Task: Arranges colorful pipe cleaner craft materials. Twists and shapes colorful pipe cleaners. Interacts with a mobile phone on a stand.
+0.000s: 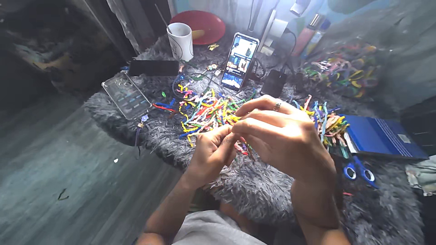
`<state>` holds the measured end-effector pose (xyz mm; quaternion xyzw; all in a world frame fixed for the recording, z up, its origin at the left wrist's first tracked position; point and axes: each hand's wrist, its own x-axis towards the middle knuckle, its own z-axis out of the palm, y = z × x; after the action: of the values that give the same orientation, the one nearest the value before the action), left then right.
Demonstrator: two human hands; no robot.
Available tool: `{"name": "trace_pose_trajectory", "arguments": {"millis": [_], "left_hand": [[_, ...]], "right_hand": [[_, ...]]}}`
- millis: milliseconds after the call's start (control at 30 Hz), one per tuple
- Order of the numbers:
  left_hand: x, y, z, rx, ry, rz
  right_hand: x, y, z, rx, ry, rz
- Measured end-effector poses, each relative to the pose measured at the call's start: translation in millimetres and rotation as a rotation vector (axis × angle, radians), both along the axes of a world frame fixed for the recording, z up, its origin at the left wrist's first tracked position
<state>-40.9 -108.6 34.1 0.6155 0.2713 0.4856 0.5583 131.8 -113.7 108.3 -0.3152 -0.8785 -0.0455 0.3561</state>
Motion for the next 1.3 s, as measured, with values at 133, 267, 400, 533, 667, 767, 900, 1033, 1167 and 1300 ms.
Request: {"name": "trace_pose_trajectory", "arguments": {"millis": [133,267,400,533,667,767,900,1033,1167,1300], "left_hand": [[-5,1,5,-0.234,-0.382,-0.281],[2,-6,-1,-0.294,-0.609,-0.390],[1,-2,-11,-0.016,-0.448,-0.604],[-8,10,-10,0.153,-0.162,-0.639],[-15,14,-4,0.357,0.247,-0.357],[-12,7,-6,0.496,0.575,0.031],[-2,3,-14,0.540,0.638,0.339],[-3,3,-10,0.347,0.335,0.274],[-8,3,-1,0.139,0.096,0.008],[-1,1,2,-0.009,-0.037,0.027]], "right_hand": [[2,2,2,0.007,0.081,0.145],[14,13,6,-0.102,0.231,0.338],[29,28,5,-0.334,0.382,0.611],[31,28,4,-0.432,0.318,0.670],[31,17,1,-0.392,0.135,0.442],[20,11,-2,-0.275,-0.049,0.212],[3,6,-7,-0.219,-0.124,0.042],[-4,3,-6,-0.110,-0.035,-0.038],[1,0,0,0.002,0.051,-0.074],[0,-4,-1,-0.003,0.006,0.073]]}}
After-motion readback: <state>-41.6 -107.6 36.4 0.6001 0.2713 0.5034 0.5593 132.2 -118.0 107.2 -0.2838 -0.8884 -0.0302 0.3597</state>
